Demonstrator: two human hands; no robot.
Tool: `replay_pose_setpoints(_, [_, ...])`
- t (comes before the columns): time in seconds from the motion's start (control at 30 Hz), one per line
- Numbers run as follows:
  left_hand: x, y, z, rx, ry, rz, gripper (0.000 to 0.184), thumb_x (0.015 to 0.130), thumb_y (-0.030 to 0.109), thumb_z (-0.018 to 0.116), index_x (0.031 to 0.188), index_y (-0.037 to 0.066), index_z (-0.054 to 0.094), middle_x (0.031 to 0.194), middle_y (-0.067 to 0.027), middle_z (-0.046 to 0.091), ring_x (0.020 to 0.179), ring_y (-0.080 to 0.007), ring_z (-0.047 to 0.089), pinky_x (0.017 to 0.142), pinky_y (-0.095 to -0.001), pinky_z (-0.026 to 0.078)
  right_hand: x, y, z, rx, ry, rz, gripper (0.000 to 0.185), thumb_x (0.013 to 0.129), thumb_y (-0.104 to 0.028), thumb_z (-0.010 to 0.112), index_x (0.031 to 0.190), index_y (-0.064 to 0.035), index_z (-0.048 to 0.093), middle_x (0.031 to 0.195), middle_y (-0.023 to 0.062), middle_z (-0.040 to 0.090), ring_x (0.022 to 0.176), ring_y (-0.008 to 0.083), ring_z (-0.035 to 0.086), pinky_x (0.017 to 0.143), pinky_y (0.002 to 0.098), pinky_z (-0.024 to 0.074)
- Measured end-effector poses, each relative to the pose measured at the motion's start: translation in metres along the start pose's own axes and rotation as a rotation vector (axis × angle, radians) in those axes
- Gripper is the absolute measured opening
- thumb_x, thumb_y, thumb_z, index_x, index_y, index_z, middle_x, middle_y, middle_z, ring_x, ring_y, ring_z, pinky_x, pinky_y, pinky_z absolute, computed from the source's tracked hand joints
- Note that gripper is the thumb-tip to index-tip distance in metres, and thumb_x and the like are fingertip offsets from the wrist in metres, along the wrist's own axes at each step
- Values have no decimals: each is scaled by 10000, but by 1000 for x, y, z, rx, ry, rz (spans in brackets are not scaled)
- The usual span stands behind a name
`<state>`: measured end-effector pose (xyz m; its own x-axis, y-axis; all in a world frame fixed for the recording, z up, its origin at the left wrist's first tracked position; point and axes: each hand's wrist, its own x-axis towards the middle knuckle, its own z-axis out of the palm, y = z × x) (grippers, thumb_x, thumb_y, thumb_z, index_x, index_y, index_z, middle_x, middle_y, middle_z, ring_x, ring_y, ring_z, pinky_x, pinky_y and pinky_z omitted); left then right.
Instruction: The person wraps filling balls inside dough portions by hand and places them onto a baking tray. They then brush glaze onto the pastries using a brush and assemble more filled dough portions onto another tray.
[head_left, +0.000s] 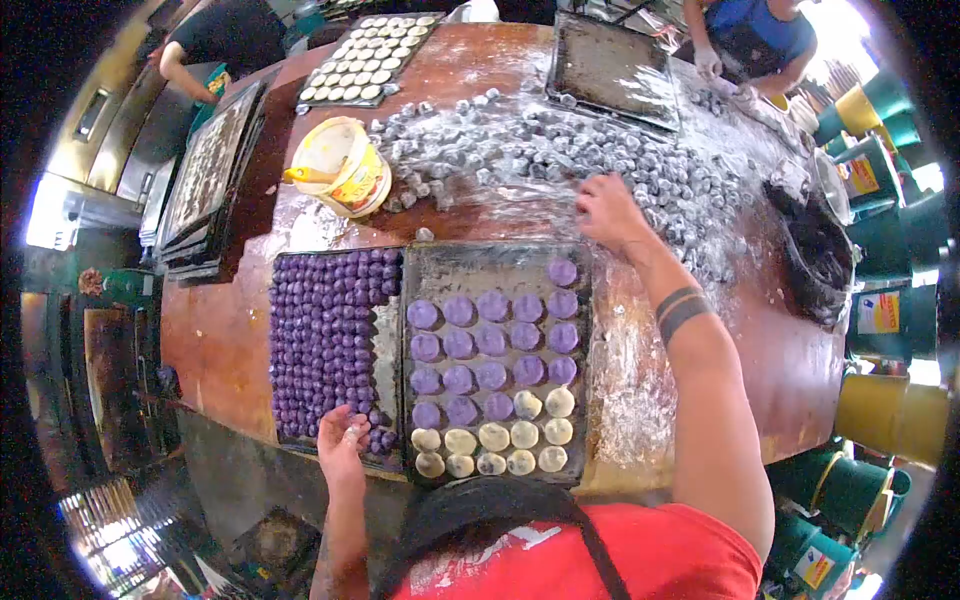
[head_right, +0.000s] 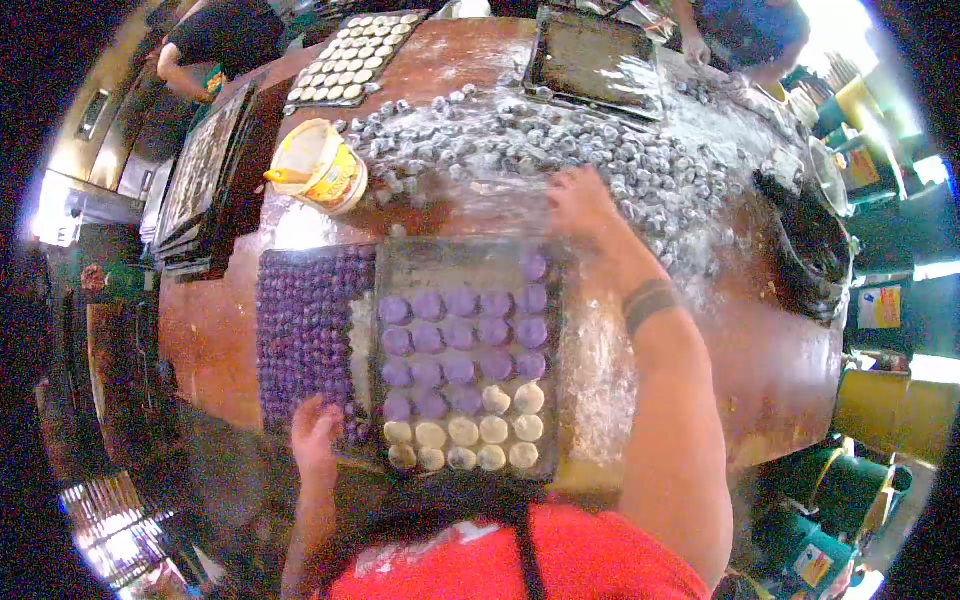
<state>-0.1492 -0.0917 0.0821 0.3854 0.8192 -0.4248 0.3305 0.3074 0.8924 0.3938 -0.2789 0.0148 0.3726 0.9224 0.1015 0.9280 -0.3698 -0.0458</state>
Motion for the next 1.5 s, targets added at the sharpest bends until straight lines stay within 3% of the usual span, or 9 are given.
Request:
replay_pose_setpoints(0.4, [10,6,54,190,-376,75,246,925,-30,576,1169,-7,555,1016,-74,636,974,-163,608,904,-309,483,-173,-27,-65,350,-13,513,333,754,-121,710,1085,-103,672,1241,123,563,1130,334,555,1006,399,455])
replay_pose_setpoints(0.57, [5,-10,53,279,-378,123,176,915,-16,584,1089,0,607,1036,-65,632,922,-161,622,841,-310,497,-225,119,12,-119,406,991,420,806,-221,693,1192,-67,634,1139,207,636,1082,389,592,961,448,467])
replay_pose_setpoints(0.63, [2,-6,44,543,-288,318,155,879,-3,618,1034,9,620,969,-77,642,874,-187,626,791,-323,498,-260,171,79,123,343,874,370,823,-216,661,1160,-62,651,1114,215,649,1095,396,584,944,479,460])
replay_pose_setpoints(0.93, [78,-18,11,1005,72,588,177,775,116,699,907,31,619,869,-144,660,834,-332,652,744,-443,518,-300,-39,19,341,279,993,407,829,-110,633,1232,-53,617,1105,199,647,1005,337,626,877,424,500])
replay_pose_setpoints(1.1, [86,-8,24,1452,46,556,238,770,241,718,867,37,644,880,-159,668,865,-344,660,747,-468,528,-372,-68,19,584,841,950,184,909,-119,600,1073,-40,628,874,52,654,765,122,604,699,248,495])
replay_pose_setpoints(1.3, [89,1,27,1005,42,933,145,726,93,691,841,25,634,843,-144,651,809,-322,644,723,-432,522,-310,-172,22,1811,875,1003,159,960,-191,555,815,-133,581,705,-60,548,564,49,471,496,234,415])
replay_pose_setpoints(1.37, [58,23,46,612,6,965,157,720,36,695,866,15,641,860,-132,652,784,-286,640,730,-404,524,-242,-236,-28,1548,505,880,69,929,-148,590,929,-81,603,822,-16,590,735,89,526,669,266,447])
replay_pose_setpoints(1.43, [45,23,71,-110,-379,279,217,792,-65,647,996,10,640,987,-100,660,815,-172,638,785,-303,536,-180,-294,-98,1154,253,640,164,898,-105,625,1042,-28,625,939,27,632,907,129,581,842,298,478])
replay_pose_setpoints(1.5, [14,44,86,-314,-515,23,279,827,-69,616,1098,-3,614,983,-95,660,837,-179,651,817,-292,549,-144,-327,-124,1041,323,414,217,859,-90,693,1055,-27,624,989,52,663,929,141,616,863,303,491])
